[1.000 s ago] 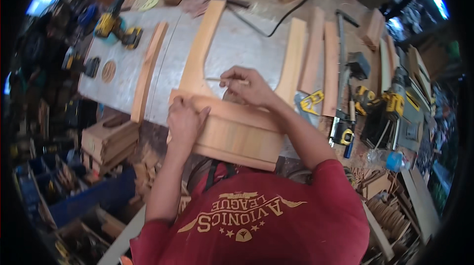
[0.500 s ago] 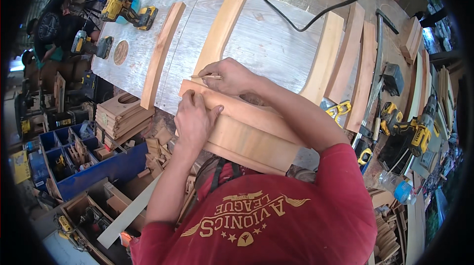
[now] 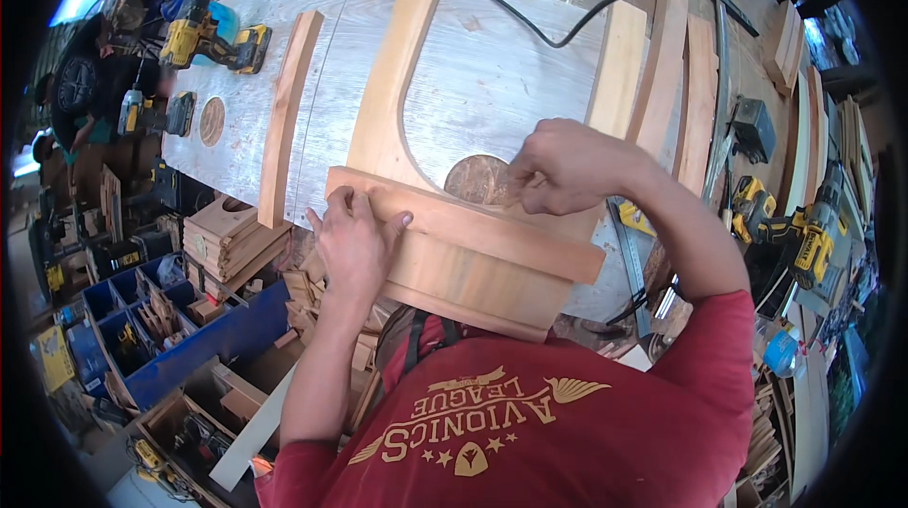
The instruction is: The person uses a measuring tape and pencil to mark wood pieces, then aligns and fits several wooden components together to test their assembly.
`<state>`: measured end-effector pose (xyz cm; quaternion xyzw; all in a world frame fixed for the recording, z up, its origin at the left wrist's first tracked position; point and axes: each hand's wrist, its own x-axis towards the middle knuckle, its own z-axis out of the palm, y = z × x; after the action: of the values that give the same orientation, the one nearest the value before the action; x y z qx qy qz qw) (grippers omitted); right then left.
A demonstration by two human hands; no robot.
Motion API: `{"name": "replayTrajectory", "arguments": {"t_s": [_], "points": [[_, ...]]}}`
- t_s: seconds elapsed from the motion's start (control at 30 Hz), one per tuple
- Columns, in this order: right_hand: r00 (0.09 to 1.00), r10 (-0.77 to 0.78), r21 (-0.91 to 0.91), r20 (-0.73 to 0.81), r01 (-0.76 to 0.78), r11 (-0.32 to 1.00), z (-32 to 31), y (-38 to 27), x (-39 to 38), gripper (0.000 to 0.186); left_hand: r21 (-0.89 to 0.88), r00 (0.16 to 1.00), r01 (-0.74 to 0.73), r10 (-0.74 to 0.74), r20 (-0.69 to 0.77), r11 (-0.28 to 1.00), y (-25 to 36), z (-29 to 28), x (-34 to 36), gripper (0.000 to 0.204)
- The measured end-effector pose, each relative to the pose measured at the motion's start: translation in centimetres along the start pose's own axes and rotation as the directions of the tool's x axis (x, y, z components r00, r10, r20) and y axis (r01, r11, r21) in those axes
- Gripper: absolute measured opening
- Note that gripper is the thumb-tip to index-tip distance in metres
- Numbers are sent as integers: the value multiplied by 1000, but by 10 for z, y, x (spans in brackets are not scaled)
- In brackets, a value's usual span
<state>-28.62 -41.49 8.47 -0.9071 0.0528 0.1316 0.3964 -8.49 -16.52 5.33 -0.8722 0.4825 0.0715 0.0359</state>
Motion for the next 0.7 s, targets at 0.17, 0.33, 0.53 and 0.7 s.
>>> {"name": "replayTrajectory", "arguments": {"t_s": [0.17,0.33,0.53,0.7], "points": [[986,-45,228,-159,81,970,10,3,7,25,29,1000,-9,8,12,1000,2,0,0,64],[964,-81,245,-253,145,959,45,11,28,30,45,998,-15,12,59,999,7,-1,4,67],[965,9,254,-262,60,965,56,18,-6,31,38,1000,-8,7,20,999,6,-5,4,60],[947,16,268,-320,74,961,72,26,-24,31,52,998,21,-24,60,998,9,-8,6,60]]}}
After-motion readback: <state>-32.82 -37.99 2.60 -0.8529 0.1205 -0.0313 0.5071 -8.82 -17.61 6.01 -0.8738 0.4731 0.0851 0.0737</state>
